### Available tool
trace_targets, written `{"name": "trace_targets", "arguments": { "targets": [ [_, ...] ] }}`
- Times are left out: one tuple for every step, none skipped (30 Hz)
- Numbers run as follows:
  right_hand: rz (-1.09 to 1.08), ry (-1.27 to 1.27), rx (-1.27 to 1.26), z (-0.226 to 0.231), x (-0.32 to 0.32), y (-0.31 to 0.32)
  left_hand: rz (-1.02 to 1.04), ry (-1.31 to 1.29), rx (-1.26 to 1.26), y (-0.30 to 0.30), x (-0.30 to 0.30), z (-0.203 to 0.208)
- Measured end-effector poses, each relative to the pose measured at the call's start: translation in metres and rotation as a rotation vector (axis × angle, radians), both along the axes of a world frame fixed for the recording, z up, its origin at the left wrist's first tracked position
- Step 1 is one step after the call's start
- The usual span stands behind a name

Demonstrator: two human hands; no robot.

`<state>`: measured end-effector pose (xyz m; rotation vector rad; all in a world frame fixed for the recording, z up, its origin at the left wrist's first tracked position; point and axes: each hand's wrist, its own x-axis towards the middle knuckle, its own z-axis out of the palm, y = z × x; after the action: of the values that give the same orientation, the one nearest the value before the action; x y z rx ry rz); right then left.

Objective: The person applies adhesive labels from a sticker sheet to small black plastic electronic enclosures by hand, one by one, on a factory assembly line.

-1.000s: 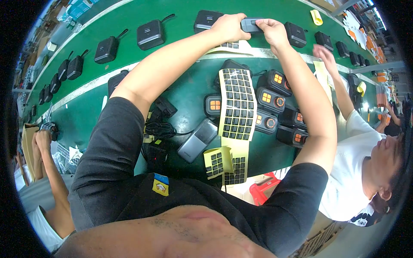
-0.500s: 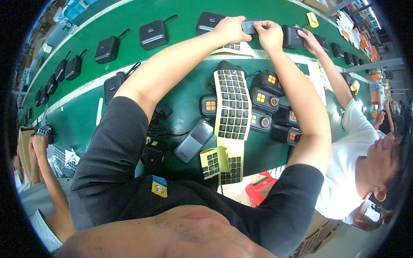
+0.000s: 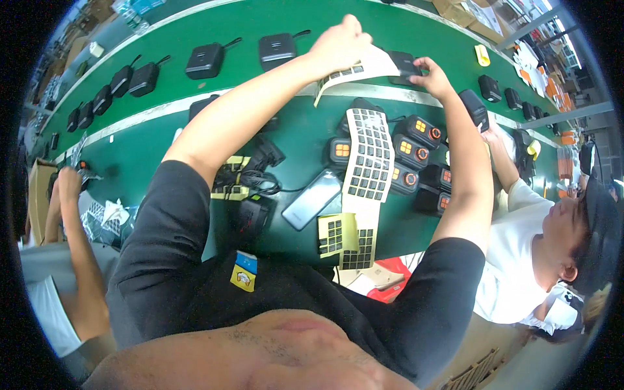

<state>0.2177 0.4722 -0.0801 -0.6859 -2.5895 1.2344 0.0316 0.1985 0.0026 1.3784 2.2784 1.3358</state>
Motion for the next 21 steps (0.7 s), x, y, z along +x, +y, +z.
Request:
{"name": "trace_targets", "arguments": {
  "targets": [
    [0.037,-0.060,0.276,-0.003,0.005,0.008,-0.002,0.006,0.005,-0.014,-0.003,0.003],
    [0.006,-0.132,0.301,0.001,-0.006,-0.005,0.018,-0.056,0.132,-0.038,-0.012,0.006],
    [0.025,-0.118,0.298,0.003,-0.013,-0.018,0.031,-0.117,0.261,-0.059,-0.017,0.008],
    [-0.069,-0.206,0.560,0.010,-0.019,-0.034,0.022,-0.161,0.338,-0.081,-0.016,0.013],
    [-0.177,-0.294,0.822,0.020,-0.022,-0.051,0.036,-0.148,0.338,-0.100,-0.011,0.020],
    [-0.160,-0.239,0.838,0.040,-0.026,-0.071,-0.010,-0.230,0.360,-0.120,-0.007,0.027],
    [-0.148,-0.218,0.837,0.063,-0.035,-0.100,-0.052,-0.309,0.382,-0.136,-0.006,0.033],
    [-0.095,0.128,0.419,0.089,-0.043,-0.138,-0.089,-0.355,0.501,-0.147,-0.007,0.031],
    [-0.045,0.450,-0.011,0.113,-0.044,-0.179,-0.086,-0.346,0.500,-0.158,-0.005,0.030],
    [-0.011,0.525,0.124,0.138,-0.036,-0.227,-0.093,-0.326,0.505,-0.166,-0.001,0.030],
    [0.024,0.597,0.262,0.158,-0.029,-0.274,-0.099,-0.305,0.513,-0.175,0.004,0.032],
    [0.130,0.645,0.501,0.173,-0.022,-0.308,-0.135,-0.372,0.490,-0.184,0.013,0.036],
    [0.243,0.687,0.734,0.180,-0.021,-0.333,-0.138,-0.370,0.490,-0.194,0.021,0.039],
    [0.224,0.691,0.848,0.179,-0.021,-0.348,-0.167,-0.431,0.495,-0.200,0.028,0.042],
    [0.206,0.693,0.962,0.177,-0.021,-0.358,-0.193,-0.492,0.499,-0.207,0.036,0.045],
    [0.154,0.673,0.999,0.174,-0.021,-0.365,-0.196,-0.492,0.466,-0.217,0.043,0.054],
    [0.146,0.669,1.003,0.171,-0.019,-0.366,-0.205,-0.493,0.465,-0.223,0.045,0.054],
    [0.185,0.662,0.858,0.170,-0.019,-0.366,-0.265,-0.525,0.489,-0.227,0.045,0.053],
    [0.232,0.657,0.710,0.169,-0.019,-0.366,-0.316,-0.555,0.517,-0.231,0.044,0.053],
    [0.267,0.659,0.699,0.170,-0.017,-0.365,-0.361,-0.570,0.523,-0.234,0.043,0.053],
    [0.271,0.660,0.700,0.170,-0.016,-0.366,-0.359,-0.569,0.525,-0.236,0.043,0.053]
  ]
}}
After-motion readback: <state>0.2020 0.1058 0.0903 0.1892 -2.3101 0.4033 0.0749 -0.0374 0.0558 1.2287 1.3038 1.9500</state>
